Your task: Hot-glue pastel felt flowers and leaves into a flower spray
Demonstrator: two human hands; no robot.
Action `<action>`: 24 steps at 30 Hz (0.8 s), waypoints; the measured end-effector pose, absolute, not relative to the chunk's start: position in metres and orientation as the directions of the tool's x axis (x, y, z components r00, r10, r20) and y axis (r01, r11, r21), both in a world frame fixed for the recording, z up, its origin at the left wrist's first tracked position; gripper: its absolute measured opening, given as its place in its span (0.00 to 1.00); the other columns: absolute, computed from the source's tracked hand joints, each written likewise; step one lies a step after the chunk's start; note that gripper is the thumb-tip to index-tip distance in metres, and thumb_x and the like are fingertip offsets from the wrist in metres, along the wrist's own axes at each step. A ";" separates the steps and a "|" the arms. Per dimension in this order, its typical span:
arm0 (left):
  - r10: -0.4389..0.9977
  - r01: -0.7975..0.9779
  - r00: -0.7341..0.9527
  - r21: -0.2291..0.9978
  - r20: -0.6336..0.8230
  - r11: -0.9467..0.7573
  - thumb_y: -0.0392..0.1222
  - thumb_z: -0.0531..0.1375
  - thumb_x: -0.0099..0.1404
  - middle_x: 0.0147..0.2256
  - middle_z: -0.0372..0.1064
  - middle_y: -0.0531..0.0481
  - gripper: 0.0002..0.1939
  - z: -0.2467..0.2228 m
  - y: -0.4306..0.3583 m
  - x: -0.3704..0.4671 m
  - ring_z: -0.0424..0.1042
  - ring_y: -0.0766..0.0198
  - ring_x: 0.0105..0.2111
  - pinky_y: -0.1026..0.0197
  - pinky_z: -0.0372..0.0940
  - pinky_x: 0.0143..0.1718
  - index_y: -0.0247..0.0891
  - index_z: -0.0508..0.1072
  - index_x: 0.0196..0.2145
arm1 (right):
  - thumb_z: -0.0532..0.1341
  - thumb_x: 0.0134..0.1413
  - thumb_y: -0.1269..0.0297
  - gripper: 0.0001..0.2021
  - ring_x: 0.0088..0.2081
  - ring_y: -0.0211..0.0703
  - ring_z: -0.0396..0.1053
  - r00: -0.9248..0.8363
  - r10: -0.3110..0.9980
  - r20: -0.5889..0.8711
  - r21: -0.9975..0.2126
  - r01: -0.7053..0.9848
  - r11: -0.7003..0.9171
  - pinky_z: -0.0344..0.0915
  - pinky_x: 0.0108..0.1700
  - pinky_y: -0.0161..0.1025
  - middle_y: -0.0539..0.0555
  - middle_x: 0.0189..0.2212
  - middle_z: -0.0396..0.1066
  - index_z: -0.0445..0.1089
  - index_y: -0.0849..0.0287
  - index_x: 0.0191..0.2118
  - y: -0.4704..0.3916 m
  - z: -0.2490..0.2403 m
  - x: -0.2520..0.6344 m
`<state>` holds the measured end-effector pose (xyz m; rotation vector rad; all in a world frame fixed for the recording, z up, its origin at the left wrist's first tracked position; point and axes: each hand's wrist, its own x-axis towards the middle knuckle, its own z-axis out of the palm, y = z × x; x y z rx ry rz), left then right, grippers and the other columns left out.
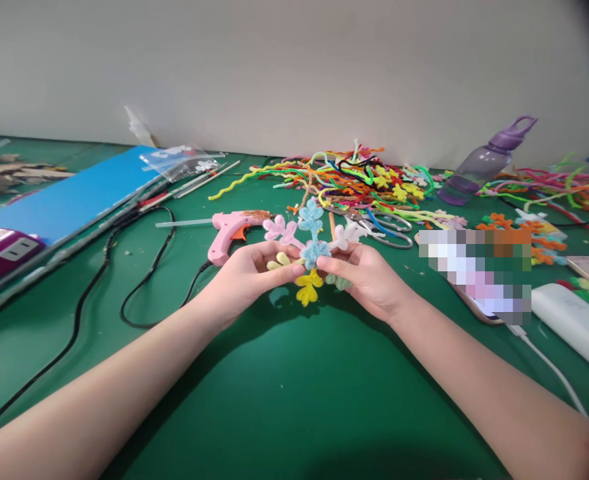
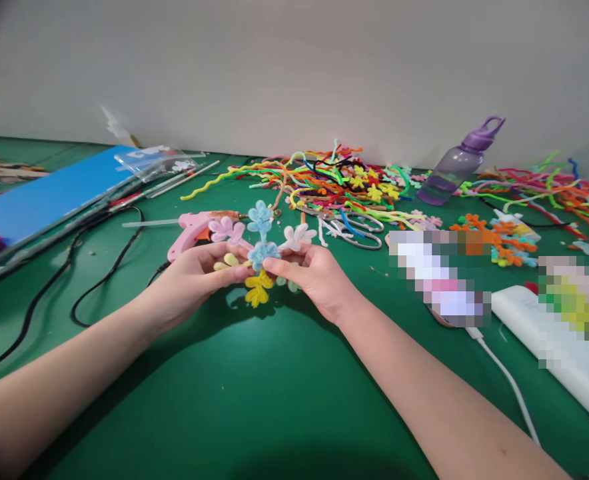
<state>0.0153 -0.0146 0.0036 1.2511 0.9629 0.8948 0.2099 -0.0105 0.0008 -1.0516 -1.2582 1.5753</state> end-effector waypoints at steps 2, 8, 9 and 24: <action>0.938 0.039 0.335 0.996 -0.088 0.080 0.45 0.69 0.51 0.33 0.73 0.51 0.16 0.002 -0.014 0.014 0.72 0.62 0.34 0.62 0.67 0.38 0.37 0.75 0.37 | 0.70 0.41 0.58 0.13 0.35 0.40 0.69 -0.332 0.938 -0.101 -0.988 -0.074 -0.132 0.65 0.44 0.42 0.52 0.33 0.73 0.74 0.58 0.33 -0.012 0.001 0.209; 0.946 0.007 0.311 0.996 -0.090 0.093 0.45 0.68 0.52 0.32 0.72 0.53 0.12 0.003 -0.013 0.013 0.70 0.66 0.33 0.64 0.64 0.39 0.38 0.76 0.33 | 0.69 0.43 0.54 0.15 0.31 0.37 0.70 -0.280 0.949 -0.147 -0.965 -0.170 -0.200 0.67 0.37 0.37 0.49 0.31 0.73 0.72 0.55 0.36 -0.011 0.005 0.210; 0.943 -0.007 0.318 0.995 -0.096 0.104 0.46 0.68 0.53 0.33 0.72 0.53 0.12 0.004 -0.014 0.013 0.70 0.66 0.34 0.64 0.64 0.39 0.37 0.75 0.33 | 0.68 0.44 0.52 0.15 0.30 0.37 0.70 -0.274 0.949 -0.156 -0.960 -0.183 -0.210 0.67 0.36 0.37 0.50 0.30 0.73 0.73 0.55 0.36 -0.010 0.006 0.212; 0.951 -0.037 0.288 0.991 -0.110 0.126 0.45 0.69 0.51 0.33 0.73 0.52 0.20 0.009 -0.015 0.016 0.71 0.65 0.31 0.61 0.66 0.38 0.38 0.74 0.41 | 0.70 0.39 0.57 0.14 0.26 0.36 0.67 -0.398 0.905 -0.148 -0.979 0.187 -0.078 0.60 0.27 0.33 0.52 0.28 0.75 0.76 0.60 0.33 -0.009 0.009 0.216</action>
